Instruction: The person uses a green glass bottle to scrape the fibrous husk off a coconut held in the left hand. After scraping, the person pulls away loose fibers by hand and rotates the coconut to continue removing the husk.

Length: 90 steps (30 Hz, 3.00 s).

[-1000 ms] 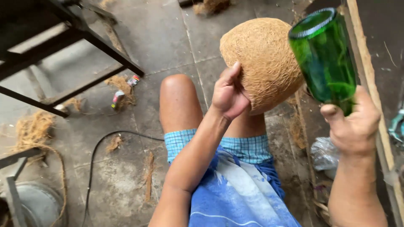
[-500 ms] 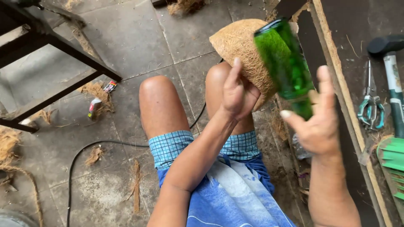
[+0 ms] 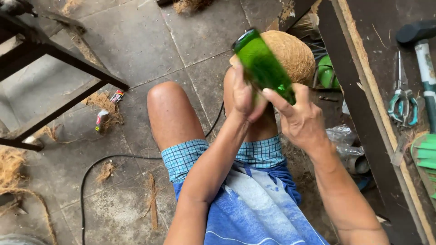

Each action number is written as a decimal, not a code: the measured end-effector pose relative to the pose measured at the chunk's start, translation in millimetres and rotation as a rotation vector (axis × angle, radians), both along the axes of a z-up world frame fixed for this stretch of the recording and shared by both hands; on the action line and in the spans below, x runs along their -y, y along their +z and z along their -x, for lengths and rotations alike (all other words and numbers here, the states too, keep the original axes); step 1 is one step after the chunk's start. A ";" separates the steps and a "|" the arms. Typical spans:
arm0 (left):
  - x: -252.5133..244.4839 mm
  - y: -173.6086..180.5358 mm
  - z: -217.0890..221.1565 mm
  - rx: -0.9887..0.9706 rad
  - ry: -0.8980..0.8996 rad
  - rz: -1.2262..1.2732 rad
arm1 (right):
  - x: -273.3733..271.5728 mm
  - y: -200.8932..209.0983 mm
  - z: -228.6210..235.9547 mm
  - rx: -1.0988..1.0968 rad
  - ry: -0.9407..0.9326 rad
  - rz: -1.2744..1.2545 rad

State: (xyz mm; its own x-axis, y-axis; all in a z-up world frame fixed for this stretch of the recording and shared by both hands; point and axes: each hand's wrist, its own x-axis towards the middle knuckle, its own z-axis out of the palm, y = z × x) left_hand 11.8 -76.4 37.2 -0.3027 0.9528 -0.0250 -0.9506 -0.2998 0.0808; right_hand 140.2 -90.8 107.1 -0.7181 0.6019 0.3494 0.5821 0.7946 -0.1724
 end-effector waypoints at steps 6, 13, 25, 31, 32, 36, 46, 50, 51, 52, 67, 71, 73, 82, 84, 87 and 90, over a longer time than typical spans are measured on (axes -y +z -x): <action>-3.6 -15.4 19.4 0.062 -0.078 -0.006 | -11.3 40.2 -0.5 -0.503 -0.187 0.673; 1.2 -10.0 24.3 0.154 -0.130 -0.001 | -20.0 21.1 3.7 -0.831 -0.291 0.943; -7.0 19.8 89.7 -0.023 -0.010 -0.119 | -57.7 32.2 34.6 -0.540 -0.101 0.493; 24.9 49.7 137.6 -0.033 0.073 -0.132 | -64.5 59.0 80.8 -0.837 -0.003 1.082; 29.7 53.0 141.7 -0.026 0.063 -0.151 | -63.5 55.1 87.7 -0.840 0.042 1.083; 56.6 55.8 150.6 -0.086 0.071 -0.061 | -7.9 71.9 111.8 -0.231 -0.059 0.537; 96.2 22.3 149.2 0.083 0.158 0.071 | -10.5 62.2 86.2 -0.392 0.060 0.478; 100.8 37.1 148.5 0.096 0.123 -0.031 | -14.5 74.2 84.1 -0.851 0.155 1.339; 105.2 40.4 146.4 0.109 0.130 -0.022 | -10.8 74.0 82.1 -0.901 0.121 1.412; 107.5 38.3 144.5 0.115 0.127 -0.015 | -7.5 76.4 80.9 -0.899 0.111 1.417; 104.4 20.1 139.1 0.230 0.034 -0.079 | 17.2 37.4 88.6 -0.509 0.284 0.506; 96.0 22.0 138.2 0.262 0.047 -0.117 | 22.8 17.6 94.1 -0.313 0.353 0.099; 90.3 18.3 137.6 0.303 0.022 -0.139 | 30.0 10.8 98.3 -0.158 0.253 -0.227; 78.9 5.2 131.7 0.333 0.065 -0.078 | 28.7 40.0 93.8 -0.721 0.105 1.086; 78.2 11.1 133.7 0.296 0.090 0.093 | 20.5 38.5 89.2 -0.859 0.083 1.209; 73.9 2.7 129.5 0.315 0.114 0.017 | 21.7 34.1 95.2 -0.801 0.077 1.118; 72.9 -6.5 124.8 0.314 0.121 0.036 | 29.9 35.9 98.0 -0.721 0.009 1.028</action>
